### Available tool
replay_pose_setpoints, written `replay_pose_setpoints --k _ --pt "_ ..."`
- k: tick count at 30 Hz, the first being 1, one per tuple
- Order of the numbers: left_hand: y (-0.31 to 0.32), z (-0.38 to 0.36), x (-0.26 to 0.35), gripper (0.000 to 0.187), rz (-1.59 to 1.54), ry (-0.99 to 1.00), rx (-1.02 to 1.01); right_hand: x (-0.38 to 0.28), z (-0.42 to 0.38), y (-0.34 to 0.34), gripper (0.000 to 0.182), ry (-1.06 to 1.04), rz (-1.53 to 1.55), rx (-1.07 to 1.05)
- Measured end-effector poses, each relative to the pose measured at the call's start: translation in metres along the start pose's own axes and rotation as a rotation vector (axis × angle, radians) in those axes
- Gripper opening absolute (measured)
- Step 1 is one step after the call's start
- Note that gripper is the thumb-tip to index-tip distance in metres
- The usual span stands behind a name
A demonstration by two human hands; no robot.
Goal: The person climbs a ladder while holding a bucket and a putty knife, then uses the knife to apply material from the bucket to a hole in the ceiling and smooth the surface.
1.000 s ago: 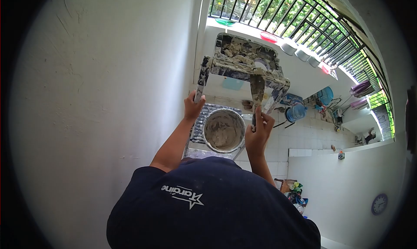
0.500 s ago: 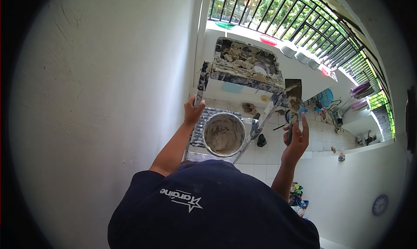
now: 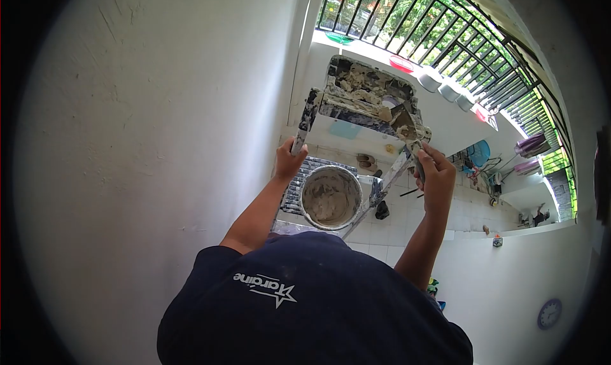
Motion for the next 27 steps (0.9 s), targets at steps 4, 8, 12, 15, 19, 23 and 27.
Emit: replay_pose_setpoints --k 4,8,12,15,19,23,27 --pt "0.000 0.001 -0.002 0.025 0.025 -0.020 -0.015 -0.024 0.029 -0.004 0.037 0.004 -0.060 -0.176" --pt "0.000 0.000 -0.001 0.026 0.015 -0.027 -0.016 -0.032 0.078 -0.004 0.035 -0.033 -0.164 -0.434" --pt "-0.001 0.000 0.005 0.026 0.017 0.011 0.006 -0.034 0.106 0.000 0.035 -0.066 -0.165 -0.549" --pt "-0.001 0.001 0.008 0.026 0.041 0.009 -0.008 -0.023 0.117 0.010 0.035 -0.039 -0.111 -0.622" --pt "-0.001 0.002 0.012 0.026 0.015 0.006 0.000 -0.002 0.109 0.031 0.036 0.018 0.012 -0.616" --pt "-0.003 0.000 0.013 0.027 0.039 0.010 0.014 0.006 0.087 0.070 0.037 0.057 0.176 -0.632" --pt "-0.003 0.000 0.009 0.026 0.043 0.016 0.023 0.004 0.064 0.101 0.038 0.058 0.352 -0.620"
Point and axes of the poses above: each hand's wrist, its own z-axis towards the middle knuckle, its own y-axis out of the palm, x = y × z, the point moved 10 cm from there along z, towards the middle knuckle, and after that the axes turned 3 degrees about -z, right-handed, at the moved point
